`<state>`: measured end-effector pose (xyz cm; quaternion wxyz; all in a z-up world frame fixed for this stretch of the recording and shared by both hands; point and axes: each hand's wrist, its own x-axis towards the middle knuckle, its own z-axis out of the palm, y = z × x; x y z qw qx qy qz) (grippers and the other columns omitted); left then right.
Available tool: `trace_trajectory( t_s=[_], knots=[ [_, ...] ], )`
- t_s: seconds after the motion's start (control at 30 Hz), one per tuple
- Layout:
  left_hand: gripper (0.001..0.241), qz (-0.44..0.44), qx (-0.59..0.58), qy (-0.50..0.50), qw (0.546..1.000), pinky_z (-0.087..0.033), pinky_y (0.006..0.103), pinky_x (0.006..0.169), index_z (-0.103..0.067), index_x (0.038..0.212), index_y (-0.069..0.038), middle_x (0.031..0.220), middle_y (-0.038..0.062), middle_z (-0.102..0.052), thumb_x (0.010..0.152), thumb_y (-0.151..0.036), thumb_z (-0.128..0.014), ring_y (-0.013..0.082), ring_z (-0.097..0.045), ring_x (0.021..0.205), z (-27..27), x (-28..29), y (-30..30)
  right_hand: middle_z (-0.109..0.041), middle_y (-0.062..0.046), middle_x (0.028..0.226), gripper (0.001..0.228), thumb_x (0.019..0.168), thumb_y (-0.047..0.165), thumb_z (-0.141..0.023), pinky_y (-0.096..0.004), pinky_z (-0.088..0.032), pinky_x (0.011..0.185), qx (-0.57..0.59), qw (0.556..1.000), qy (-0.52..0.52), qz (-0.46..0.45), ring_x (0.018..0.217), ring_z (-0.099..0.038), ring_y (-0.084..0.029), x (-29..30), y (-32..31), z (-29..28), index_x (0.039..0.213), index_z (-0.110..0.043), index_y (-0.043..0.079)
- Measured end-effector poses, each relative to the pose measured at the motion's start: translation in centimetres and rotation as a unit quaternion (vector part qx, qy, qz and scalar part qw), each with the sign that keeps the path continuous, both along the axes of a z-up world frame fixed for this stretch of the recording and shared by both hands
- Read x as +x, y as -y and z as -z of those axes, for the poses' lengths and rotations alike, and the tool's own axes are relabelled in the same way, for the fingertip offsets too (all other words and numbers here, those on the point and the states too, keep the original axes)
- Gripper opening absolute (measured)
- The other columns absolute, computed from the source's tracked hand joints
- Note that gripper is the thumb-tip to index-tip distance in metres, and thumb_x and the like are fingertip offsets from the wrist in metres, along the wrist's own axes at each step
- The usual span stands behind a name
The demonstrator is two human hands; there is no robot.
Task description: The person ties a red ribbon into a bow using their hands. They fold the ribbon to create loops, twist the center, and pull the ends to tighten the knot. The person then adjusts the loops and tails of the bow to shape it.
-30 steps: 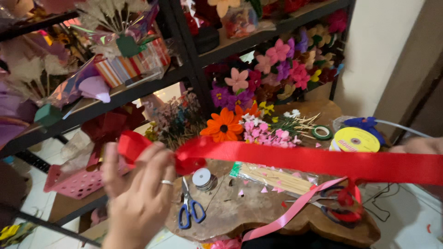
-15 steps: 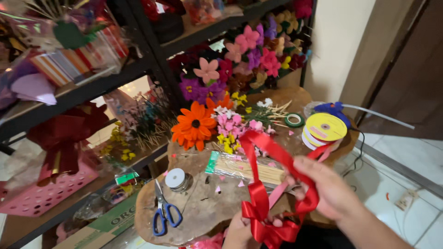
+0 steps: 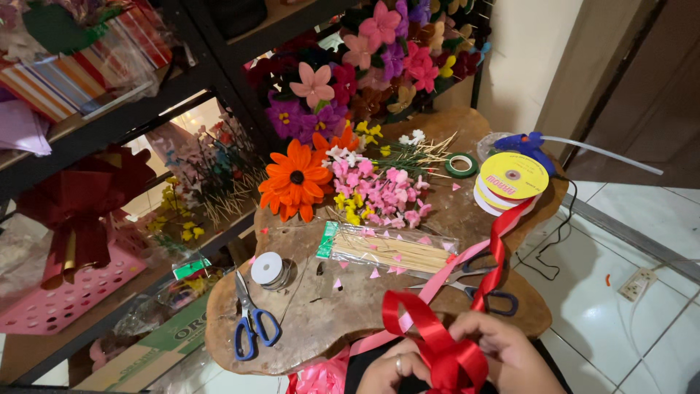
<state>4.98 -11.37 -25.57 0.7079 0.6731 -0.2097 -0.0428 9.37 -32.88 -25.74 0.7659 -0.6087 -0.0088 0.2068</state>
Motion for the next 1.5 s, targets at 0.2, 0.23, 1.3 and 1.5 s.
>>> trace_trajectory(
  t_s=[0.2,0.23,1.3,1.5],
  knots=[
    [0.020,-0.071,-0.045,-0.007,0.996,-0.047,0.0241,0.091,-0.065,0.080,-0.011,0.106,0.009,-0.069,0.086,-0.023,-0.080,0.0164,-0.068,0.099,0.3,-0.3,1.6,-0.077,-0.016,0.104,0.041,0.069,0.013,-0.085,-0.033,-0.052,0.084,0.020,0.999,0.035,0.011,0.091,-0.072,-0.025,-0.9,1.0,3.5,0.104,-0.077,-0.007],
    [0.022,-0.088,-0.091,-0.005,0.992,-0.049,0.0256,0.090,-0.063,0.079,-0.011,0.101,0.009,-0.070,0.085,-0.024,-0.080,0.0161,-0.068,0.095,1.0,-0.2,1.9,-0.080,-0.017,0.120,0.052,0.067,0.003,-0.085,-0.037,-0.056,0.094,0.012,0.999,0.009,0.030,0.106,-0.075,-0.026,-1.0,0.8,3.2,0.117,-0.078,-0.008],
    [0.019,-0.082,-0.172,-0.220,0.957,-0.054,0.0235,0.079,-0.072,0.092,-0.005,0.087,0.003,-0.074,0.078,-0.004,-0.084,0.0086,-0.067,0.081,6.1,0.8,2.2,-0.080,-0.013,0.092,0.012,0.081,0.002,-0.076,-0.035,-0.057,0.083,0.008,0.997,0.072,-0.011,0.086,-0.078,-0.023,-1.4,0.2,0.7,0.092,-0.078,-0.003],
    [0.015,-0.103,-0.168,-0.152,0.969,-0.053,0.0251,0.076,-0.067,0.083,-0.006,0.084,0.005,-0.071,0.080,0.003,-0.079,0.0115,-0.065,0.078,6.1,1.0,2.7,-0.076,-0.011,0.093,0.009,0.083,0.004,-0.074,-0.033,-0.055,0.082,0.018,0.988,0.150,-0.017,0.087,-0.073,-0.020,-1.1,0.5,2.0,0.089,-0.077,-0.001]
  ],
)
